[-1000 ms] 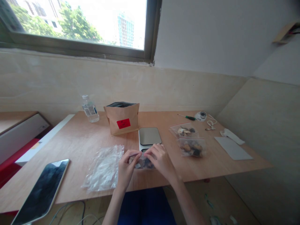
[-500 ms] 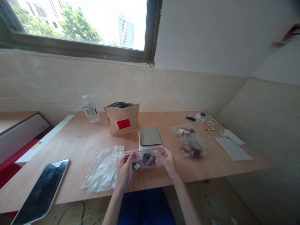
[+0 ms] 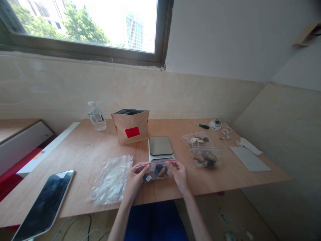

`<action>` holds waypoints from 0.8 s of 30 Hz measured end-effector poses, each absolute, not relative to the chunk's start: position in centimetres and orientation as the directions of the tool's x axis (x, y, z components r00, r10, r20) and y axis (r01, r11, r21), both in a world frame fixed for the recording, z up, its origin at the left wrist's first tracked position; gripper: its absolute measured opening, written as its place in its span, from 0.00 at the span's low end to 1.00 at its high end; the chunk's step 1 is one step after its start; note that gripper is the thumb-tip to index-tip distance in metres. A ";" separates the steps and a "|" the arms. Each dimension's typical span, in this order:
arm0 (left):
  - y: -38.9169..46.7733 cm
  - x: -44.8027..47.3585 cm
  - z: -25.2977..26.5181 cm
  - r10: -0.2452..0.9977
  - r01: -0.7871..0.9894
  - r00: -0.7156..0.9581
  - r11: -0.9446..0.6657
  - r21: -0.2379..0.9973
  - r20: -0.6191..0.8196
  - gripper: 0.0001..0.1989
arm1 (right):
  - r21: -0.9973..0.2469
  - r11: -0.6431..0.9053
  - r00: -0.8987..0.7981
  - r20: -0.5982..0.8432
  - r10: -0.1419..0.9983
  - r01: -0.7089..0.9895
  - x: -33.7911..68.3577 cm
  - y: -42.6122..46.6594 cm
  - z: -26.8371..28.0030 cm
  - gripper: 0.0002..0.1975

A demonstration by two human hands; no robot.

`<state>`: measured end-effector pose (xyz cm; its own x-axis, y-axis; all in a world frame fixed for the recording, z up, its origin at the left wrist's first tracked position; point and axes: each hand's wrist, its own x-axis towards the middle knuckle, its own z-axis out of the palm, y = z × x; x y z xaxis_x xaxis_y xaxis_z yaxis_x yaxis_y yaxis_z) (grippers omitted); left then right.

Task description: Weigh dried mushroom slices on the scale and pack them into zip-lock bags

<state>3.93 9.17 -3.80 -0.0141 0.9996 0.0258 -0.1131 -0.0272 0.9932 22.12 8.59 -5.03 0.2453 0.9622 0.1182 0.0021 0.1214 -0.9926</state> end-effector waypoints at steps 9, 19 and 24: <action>9.1 4.2 -3.2 0.998 -0.086 -0.034 -0.052 0.995 0.049 0.12 | -0.988 0.151 0.181 0.151 0.972 0.015 22.4 8.6 -4.7 0.14; 9.1 3.9 -2.9 0.998 -0.041 0.000 -0.068 0.997 0.068 0.12 | -0.987 0.161 0.124 0.160 0.979 -0.004 21.9 8.8 -4.7 0.13; 9.1 4.0 -3.2 0.995 -0.021 0.043 -0.092 0.996 0.093 0.11 | -0.976 0.219 0.118 0.220 0.968 0.024 21.9 8.7 -4.4 0.11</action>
